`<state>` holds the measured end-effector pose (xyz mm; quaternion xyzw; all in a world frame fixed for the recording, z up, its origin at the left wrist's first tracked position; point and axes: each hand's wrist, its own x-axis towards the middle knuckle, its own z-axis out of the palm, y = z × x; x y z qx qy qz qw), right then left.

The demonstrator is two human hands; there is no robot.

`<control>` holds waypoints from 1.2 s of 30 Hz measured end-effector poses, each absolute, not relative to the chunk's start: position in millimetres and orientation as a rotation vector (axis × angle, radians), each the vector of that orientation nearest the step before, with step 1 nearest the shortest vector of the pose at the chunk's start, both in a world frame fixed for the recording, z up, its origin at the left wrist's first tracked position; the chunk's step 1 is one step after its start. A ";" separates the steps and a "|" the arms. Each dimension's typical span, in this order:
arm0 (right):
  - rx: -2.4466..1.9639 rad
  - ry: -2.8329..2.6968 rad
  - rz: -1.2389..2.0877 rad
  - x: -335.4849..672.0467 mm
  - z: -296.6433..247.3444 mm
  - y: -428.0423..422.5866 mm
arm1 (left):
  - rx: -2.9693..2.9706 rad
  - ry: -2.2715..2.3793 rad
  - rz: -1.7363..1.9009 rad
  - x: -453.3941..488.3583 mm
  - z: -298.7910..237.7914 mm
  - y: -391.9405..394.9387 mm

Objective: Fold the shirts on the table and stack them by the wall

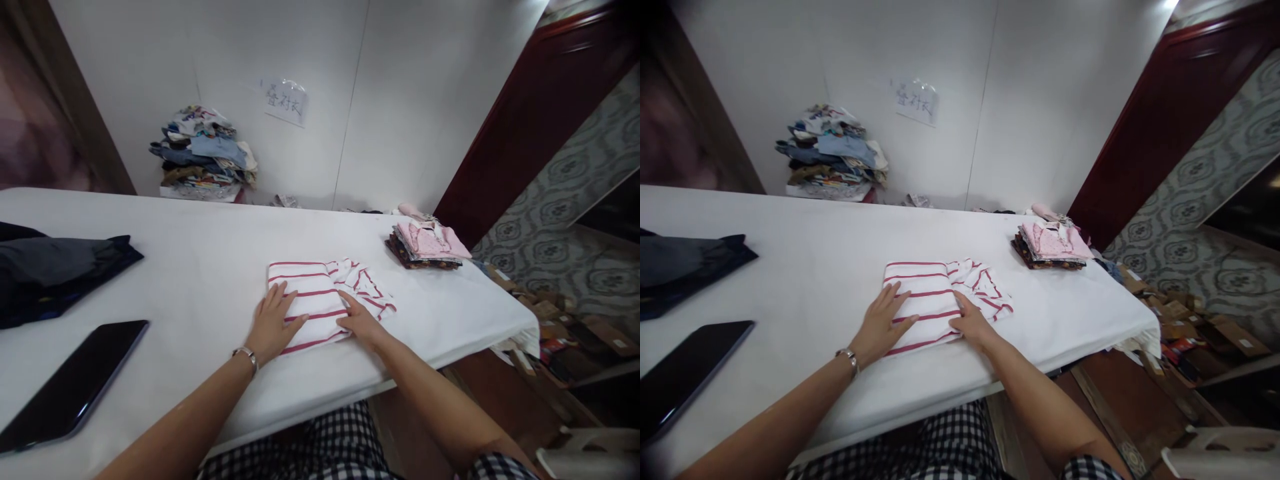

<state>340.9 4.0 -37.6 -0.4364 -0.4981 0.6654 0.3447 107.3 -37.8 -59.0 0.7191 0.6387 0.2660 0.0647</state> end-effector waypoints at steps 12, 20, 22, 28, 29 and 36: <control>-1.070 -1.236 1.791 327.0 -27.2 45.8 | 2.095 1.846 0.867 108.2 -53.5 -37.9; -1.232 -1.165 1.798 342.8 -42.5 46.3 | 2.131 1.842 0.754 106.2 -64.4 -33.2; -1.296 -1.145 1.728 344.3 -44.9 42.5 | 2.131 1.835 0.750 105.8 -65.5 -34.3; -1.286 -1.152 1.499 371.7 -42.5 0.5 | 2.109 1.860 0.765 96.9 -50.9 -31.8; -1.303 -1.091 1.513 379.6 -40.7 -9.5 | 2.117 1.870 0.758 94.3 -45.3 -26.6; -1.238 -0.633 1.898 399.6 -24.4 -59.5 | 2.200 1.798 0.514 95.3 -9.8 63.3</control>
